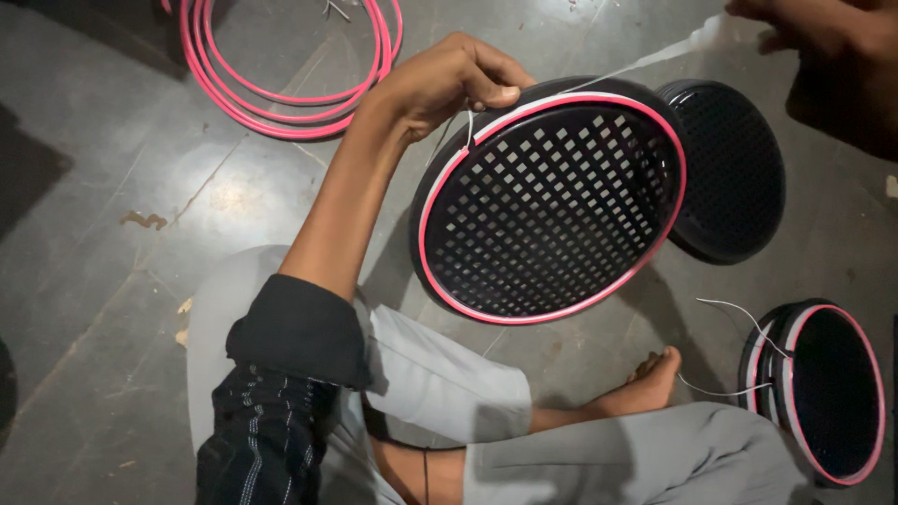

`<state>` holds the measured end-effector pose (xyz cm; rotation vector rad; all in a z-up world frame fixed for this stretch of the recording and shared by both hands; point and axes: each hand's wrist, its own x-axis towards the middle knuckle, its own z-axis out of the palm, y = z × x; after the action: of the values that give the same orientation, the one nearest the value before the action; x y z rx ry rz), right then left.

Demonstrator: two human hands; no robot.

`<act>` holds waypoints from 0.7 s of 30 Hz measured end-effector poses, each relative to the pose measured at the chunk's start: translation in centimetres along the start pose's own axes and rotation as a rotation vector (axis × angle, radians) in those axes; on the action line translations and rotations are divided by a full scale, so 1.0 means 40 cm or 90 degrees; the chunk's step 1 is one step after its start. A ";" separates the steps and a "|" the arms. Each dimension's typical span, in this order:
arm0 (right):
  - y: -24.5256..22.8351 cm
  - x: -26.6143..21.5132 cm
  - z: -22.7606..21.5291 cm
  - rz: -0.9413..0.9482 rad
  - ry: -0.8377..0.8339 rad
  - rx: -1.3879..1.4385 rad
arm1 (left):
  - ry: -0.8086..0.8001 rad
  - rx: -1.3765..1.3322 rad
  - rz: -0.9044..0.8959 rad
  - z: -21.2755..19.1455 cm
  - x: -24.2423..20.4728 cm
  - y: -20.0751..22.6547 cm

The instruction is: The person sits on the floor and applies glue from a white bottle along the rim of a black perforated basket. They then press a pink plastic ring onto the glued rim to secure it. The person repeats this process for multiple baskets, stacking the finished ones nearby.

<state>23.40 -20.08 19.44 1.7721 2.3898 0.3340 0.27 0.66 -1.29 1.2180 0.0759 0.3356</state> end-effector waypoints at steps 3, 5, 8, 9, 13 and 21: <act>0.013 -0.020 0.003 0.011 -0.019 -0.066 | 0.002 0.004 -0.006 -0.003 -0.005 0.001; 0.018 -0.045 -0.005 0.016 0.003 -0.053 | 0.000 0.000 -0.007 -0.005 -0.003 0.001; 0.007 -0.083 -0.016 0.029 0.004 -0.051 | -0.007 0.005 0.006 -0.009 -0.005 -0.003; 0.001 -0.095 -0.019 0.035 -0.001 -0.053 | -0.009 0.008 0.012 -0.010 -0.004 -0.005; -0.026 -0.166 -0.026 0.111 0.002 -0.100 | -0.002 0.008 0.000 -0.018 -0.007 -0.006; -0.048 -0.405 0.134 0.323 0.075 -0.039 | 0.040 0.018 -0.013 -0.028 -0.020 -0.015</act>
<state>27.69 -35.64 13.54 2.3682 1.9346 0.5735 -0.62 1.27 -2.36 1.2334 0.1471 0.3555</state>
